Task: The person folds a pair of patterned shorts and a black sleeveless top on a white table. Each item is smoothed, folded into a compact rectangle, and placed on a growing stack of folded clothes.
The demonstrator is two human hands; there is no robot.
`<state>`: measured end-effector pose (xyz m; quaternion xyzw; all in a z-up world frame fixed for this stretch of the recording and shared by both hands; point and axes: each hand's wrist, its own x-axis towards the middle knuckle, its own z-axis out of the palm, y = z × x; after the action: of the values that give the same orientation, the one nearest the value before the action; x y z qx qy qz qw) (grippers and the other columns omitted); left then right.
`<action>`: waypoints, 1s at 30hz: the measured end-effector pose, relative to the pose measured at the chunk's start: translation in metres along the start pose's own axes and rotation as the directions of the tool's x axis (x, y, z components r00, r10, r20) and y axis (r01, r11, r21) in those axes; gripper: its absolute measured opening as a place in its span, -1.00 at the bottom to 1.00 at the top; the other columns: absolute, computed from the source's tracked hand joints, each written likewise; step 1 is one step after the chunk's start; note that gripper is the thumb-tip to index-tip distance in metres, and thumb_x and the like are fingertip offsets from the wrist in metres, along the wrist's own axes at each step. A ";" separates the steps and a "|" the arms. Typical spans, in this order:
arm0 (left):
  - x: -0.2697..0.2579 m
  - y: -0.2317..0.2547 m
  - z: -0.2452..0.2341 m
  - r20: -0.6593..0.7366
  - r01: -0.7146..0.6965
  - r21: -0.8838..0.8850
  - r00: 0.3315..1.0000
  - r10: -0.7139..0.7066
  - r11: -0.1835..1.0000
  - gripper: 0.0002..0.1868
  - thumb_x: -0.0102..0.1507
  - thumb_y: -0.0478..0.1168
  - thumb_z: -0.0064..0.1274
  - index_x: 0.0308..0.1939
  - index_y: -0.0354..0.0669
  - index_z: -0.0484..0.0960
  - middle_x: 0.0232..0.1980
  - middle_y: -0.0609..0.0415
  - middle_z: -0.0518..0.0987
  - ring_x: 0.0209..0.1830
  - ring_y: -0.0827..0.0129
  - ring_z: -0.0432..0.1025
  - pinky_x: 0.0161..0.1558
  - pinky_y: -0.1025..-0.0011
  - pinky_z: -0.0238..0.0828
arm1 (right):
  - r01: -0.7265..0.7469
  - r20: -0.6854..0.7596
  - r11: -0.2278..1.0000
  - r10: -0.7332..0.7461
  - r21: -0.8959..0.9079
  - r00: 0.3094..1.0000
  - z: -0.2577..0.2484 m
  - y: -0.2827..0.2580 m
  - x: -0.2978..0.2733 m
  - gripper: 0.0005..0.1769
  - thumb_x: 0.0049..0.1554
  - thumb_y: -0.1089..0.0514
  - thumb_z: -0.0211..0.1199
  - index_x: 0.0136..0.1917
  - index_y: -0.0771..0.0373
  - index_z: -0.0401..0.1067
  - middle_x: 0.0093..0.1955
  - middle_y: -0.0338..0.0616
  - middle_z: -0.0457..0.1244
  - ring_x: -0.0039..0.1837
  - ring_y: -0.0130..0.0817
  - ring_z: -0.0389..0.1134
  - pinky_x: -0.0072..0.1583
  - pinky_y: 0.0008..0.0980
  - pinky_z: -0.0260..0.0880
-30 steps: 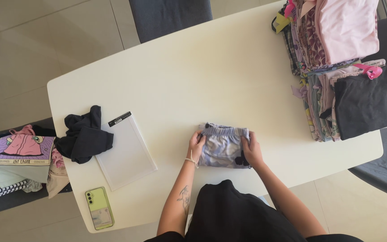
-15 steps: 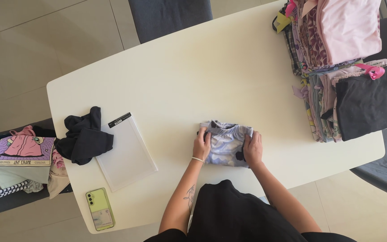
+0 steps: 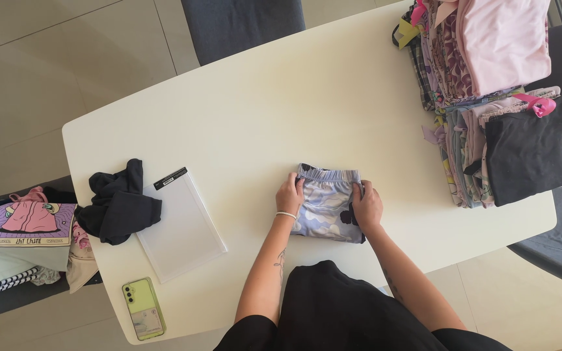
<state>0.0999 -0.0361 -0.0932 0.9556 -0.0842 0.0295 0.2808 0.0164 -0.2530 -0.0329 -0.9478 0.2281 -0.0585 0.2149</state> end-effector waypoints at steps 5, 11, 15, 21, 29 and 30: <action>-0.009 0.012 -0.038 -0.257 0.073 -0.074 0.962 -0.089 0.995 -0.50 0.33 0.18 0.03 0.12 -0.10 0.45 -0.03 -0.01 0.53 -0.03 0.08 0.46 -0.03 0.20 0.43 | -0.152 -0.118 0.946 0.192 0.285 0.974 -0.025 -0.014 -0.011 -0.60 0.24 0.14 0.28 0.27 0.18 0.22 0.00 -0.01 0.24 0.09 0.00 0.30 0.14 -0.12 0.38; -0.081 0.025 -0.082 0.042 0.210 -0.307 0.977 -0.207 0.928 -0.23 0.22 0.22 0.18 0.25 -0.29 0.32 0.18 -0.23 0.34 0.21 -0.17 0.29 0.23 0.02 0.22 | -0.436 0.205 0.767 0.385 0.471 0.900 -0.038 -0.008 -0.077 -0.41 0.30 0.03 0.21 0.42 0.35 0.07 0.23 0.19 0.15 0.24 0.15 0.26 0.15 0.01 0.42; -0.123 0.017 -0.065 0.098 0.259 -0.341 0.966 -0.240 0.904 -0.32 0.19 0.17 0.25 0.16 -0.18 0.39 0.28 -0.17 0.29 0.23 -0.14 0.30 0.24 0.02 0.25 | -0.463 0.242 0.785 0.396 0.411 0.886 -0.045 -0.007 -0.106 -0.40 0.28 0.00 0.23 0.42 0.33 0.12 0.23 0.13 0.18 0.24 0.12 0.27 0.16 -0.03 0.42; -0.149 0.002 -0.046 0.350 0.610 -0.566 0.787 -0.508 0.554 -0.65 0.23 -0.03 0.25 -0.13 -0.20 0.56 -0.02 -0.11 0.51 0.07 -0.01 0.49 0.13 0.18 0.42 | -0.450 0.325 0.834 0.349 0.320 0.879 -0.030 0.019 -0.113 -0.65 0.25 -0.04 0.22 0.21 0.18 0.39 0.07 0.13 0.34 0.20 0.24 0.36 0.20 0.10 0.39; -0.153 0.026 -0.091 0.390 0.679 -0.482 0.732 -0.559 0.554 -0.54 0.09 -0.02 0.33 -0.04 -0.07 0.54 0.17 -0.03 0.40 0.14 0.04 0.46 0.15 0.22 0.49 | -0.461 0.264 0.776 0.380 0.430 0.886 -0.061 0.010 -0.113 -0.51 0.20 0.11 0.22 0.35 0.27 0.24 0.14 0.24 0.32 0.17 0.18 0.38 0.17 -0.02 0.40; -0.145 0.027 -0.087 0.387 0.676 -0.483 0.735 -0.556 0.557 -0.54 0.09 -0.02 0.33 -0.04 -0.07 0.54 0.17 -0.03 0.40 0.14 0.04 0.46 0.15 0.22 0.49 | -0.460 0.262 0.775 0.380 0.434 0.887 -0.066 0.001 -0.107 -0.51 0.20 0.11 0.22 0.35 0.27 0.24 0.14 0.24 0.32 0.17 0.18 0.38 0.17 -0.02 0.40</action>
<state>-0.0485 0.0093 -0.0209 0.7826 0.2255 -0.1903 0.5481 -0.0926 -0.2300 0.0246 -0.7896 0.3944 0.0117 0.4699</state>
